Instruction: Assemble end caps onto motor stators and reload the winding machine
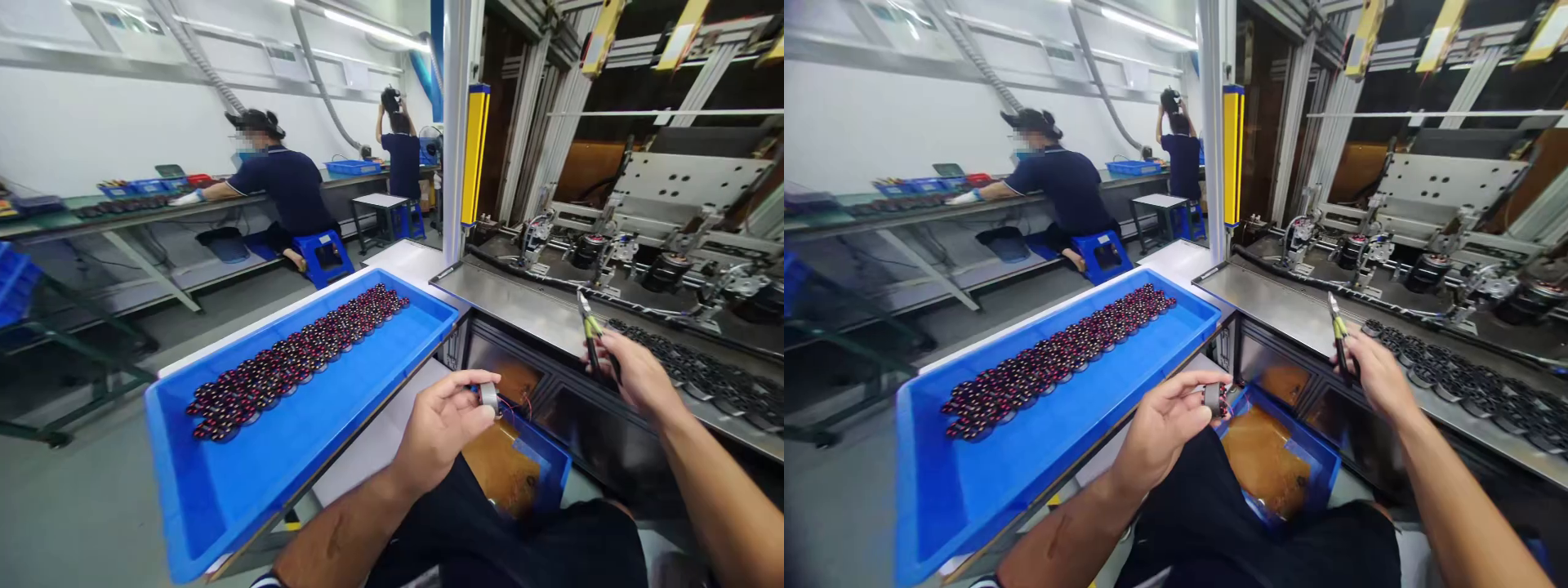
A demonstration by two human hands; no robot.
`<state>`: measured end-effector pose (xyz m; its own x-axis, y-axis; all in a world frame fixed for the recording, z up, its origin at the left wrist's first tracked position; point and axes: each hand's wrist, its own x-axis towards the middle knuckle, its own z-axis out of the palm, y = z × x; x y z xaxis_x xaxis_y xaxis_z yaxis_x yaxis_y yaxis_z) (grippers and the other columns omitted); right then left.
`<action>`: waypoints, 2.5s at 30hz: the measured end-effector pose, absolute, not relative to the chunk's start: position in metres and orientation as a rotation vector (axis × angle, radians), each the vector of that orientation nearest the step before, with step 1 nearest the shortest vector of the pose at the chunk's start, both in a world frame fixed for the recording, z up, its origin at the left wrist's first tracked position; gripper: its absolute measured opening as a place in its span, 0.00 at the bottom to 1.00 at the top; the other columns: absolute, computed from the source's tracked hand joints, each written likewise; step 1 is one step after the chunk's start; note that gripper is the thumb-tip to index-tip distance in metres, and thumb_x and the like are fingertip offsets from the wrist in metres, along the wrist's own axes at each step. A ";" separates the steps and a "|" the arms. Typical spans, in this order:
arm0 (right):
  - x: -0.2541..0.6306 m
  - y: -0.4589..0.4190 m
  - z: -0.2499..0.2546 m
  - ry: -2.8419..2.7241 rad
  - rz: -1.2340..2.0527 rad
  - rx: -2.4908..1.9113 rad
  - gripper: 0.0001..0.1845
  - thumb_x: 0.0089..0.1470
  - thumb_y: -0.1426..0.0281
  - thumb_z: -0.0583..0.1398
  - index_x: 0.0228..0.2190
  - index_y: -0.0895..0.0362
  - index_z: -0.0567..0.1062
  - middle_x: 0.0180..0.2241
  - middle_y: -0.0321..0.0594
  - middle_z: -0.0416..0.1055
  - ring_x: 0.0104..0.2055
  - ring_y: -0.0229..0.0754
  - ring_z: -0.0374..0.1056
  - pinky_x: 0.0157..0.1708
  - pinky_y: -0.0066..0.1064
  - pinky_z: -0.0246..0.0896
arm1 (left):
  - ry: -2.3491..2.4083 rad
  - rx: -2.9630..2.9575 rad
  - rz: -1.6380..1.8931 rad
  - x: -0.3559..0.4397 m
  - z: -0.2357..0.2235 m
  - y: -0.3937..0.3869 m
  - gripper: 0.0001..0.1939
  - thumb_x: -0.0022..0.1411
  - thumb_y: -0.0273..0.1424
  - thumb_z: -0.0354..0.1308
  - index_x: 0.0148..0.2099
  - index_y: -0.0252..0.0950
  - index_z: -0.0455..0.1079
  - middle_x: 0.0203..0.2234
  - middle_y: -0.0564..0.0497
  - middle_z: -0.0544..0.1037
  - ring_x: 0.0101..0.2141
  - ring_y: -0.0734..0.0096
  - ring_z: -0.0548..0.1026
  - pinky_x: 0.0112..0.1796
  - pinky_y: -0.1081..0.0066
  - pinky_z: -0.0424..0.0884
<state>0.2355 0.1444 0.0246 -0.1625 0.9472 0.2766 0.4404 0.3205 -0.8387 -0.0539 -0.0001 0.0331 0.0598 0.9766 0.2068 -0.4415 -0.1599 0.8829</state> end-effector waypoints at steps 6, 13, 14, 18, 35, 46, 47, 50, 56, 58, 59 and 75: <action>0.214 -0.009 -0.019 -1.604 1.157 -0.978 0.26 0.61 0.56 0.58 0.58 0.51 0.66 0.43 0.47 0.76 0.36 0.44 0.76 0.36 0.33 0.75 | 0.600 1.007 1.322 -0.034 0.038 0.002 0.18 0.56 0.27 0.69 0.50 0.36 0.75 0.35 0.49 0.79 0.37 0.74 0.77 0.42 0.75 0.72; 0.196 -0.070 -0.038 -1.906 0.678 -1.057 0.35 0.58 0.61 0.63 0.63 0.48 0.59 0.49 0.48 0.76 0.50 0.49 0.75 0.48 0.36 0.73 | 0.472 1.032 1.282 -0.012 0.038 0.001 0.19 0.57 0.24 0.68 0.51 0.38 0.75 0.37 0.49 0.81 0.38 0.74 0.78 0.43 0.75 0.74; 0.196 -0.069 -0.038 -1.938 0.592 -1.074 0.35 0.58 0.61 0.63 0.63 0.49 0.59 0.52 0.49 0.74 0.53 0.51 0.73 0.50 0.37 0.71 | 0.467 1.035 1.275 -0.012 0.038 0.000 0.19 0.57 0.24 0.68 0.51 0.38 0.75 0.37 0.48 0.81 0.38 0.73 0.79 0.43 0.75 0.74; 0.193 -0.063 -0.036 -2.026 0.444 -1.047 0.34 0.59 0.63 0.61 0.64 0.52 0.60 0.58 0.49 0.69 0.60 0.50 0.67 0.56 0.37 0.64 | 0.474 1.047 1.267 -0.016 0.038 -0.003 0.21 0.56 0.23 0.68 0.52 0.37 0.75 0.37 0.47 0.81 0.38 0.72 0.79 0.43 0.73 0.75; 0.181 -0.053 -0.031 -2.019 0.428 -0.990 0.34 0.58 0.69 0.62 0.64 0.53 0.60 0.57 0.46 0.70 0.59 0.45 0.68 0.59 0.31 0.62 | 0.512 1.042 1.283 -0.021 0.033 -0.003 0.20 0.55 0.23 0.69 0.50 0.35 0.75 0.38 0.47 0.81 0.38 0.73 0.80 0.42 0.75 0.75; 0.182 -0.054 -0.034 -2.000 0.208 -0.991 0.29 0.54 0.73 0.61 0.58 0.57 0.68 0.47 0.48 0.78 0.47 0.48 0.77 0.47 0.29 0.74 | 0.516 1.156 1.382 -0.025 0.030 -0.003 0.17 0.57 0.27 0.67 0.50 0.36 0.75 0.47 0.43 0.77 0.44 0.65 0.77 0.46 0.68 0.74; 0.182 -0.054 -0.035 -2.003 0.216 -0.987 0.29 0.54 0.73 0.60 0.58 0.57 0.68 0.47 0.48 0.77 0.48 0.49 0.76 0.46 0.30 0.74 | 0.520 1.187 1.411 -0.025 0.030 -0.003 0.15 0.58 0.28 0.66 0.49 0.36 0.76 0.47 0.43 0.77 0.46 0.63 0.76 0.48 0.67 0.73; 0.179 -0.054 -0.033 -2.013 0.324 -0.954 0.32 0.54 0.76 0.58 0.60 0.55 0.64 0.48 0.48 0.75 0.48 0.49 0.75 0.46 0.31 0.74 | 0.537 1.293 1.485 -0.024 0.032 -0.005 0.11 0.62 0.27 0.62 0.47 0.38 0.76 0.45 0.44 0.78 0.48 0.63 0.75 0.50 0.65 0.72; 0.175 -0.051 -0.026 -2.026 0.436 -0.889 0.37 0.54 0.79 0.55 0.64 0.52 0.58 0.49 0.47 0.70 0.50 0.47 0.72 0.46 0.30 0.73 | 0.580 1.360 1.529 -0.022 0.034 -0.009 0.10 0.63 0.26 0.61 0.46 0.38 0.76 0.44 0.45 0.79 0.47 0.64 0.75 0.51 0.64 0.71; 0.174 -0.050 -0.026 -2.035 0.438 -0.874 0.37 0.54 0.79 0.55 0.64 0.52 0.57 0.48 0.46 0.70 0.50 0.46 0.72 0.47 0.29 0.72 | 0.586 1.366 1.536 -0.022 0.034 -0.009 0.09 0.63 0.26 0.61 0.46 0.38 0.76 0.44 0.45 0.79 0.47 0.64 0.75 0.51 0.64 0.71; 0.174 -0.048 -0.025 -2.035 0.440 -0.876 0.37 0.55 0.79 0.55 0.64 0.51 0.57 0.48 0.46 0.70 0.50 0.46 0.71 0.47 0.29 0.72 | 0.587 1.371 1.539 -0.022 0.033 -0.008 0.09 0.63 0.26 0.61 0.46 0.38 0.76 0.44 0.45 0.80 0.47 0.64 0.75 0.51 0.64 0.70; 0.171 -0.043 -0.013 -1.964 0.524 -0.844 0.37 0.54 0.80 0.55 0.63 0.50 0.59 0.44 0.45 0.72 0.45 0.47 0.73 0.39 0.31 0.74 | 0.634 1.459 1.506 -0.018 0.034 -0.007 0.10 0.62 0.25 0.61 0.46 0.38 0.76 0.43 0.44 0.80 0.46 0.61 0.76 0.50 0.62 0.71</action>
<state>0.1706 -0.0430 -0.0130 -0.3555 0.7361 0.5760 0.3517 0.6763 -0.6473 -0.0185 -0.0067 0.0336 0.1206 0.8642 0.4885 -0.2547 -0.4487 0.8566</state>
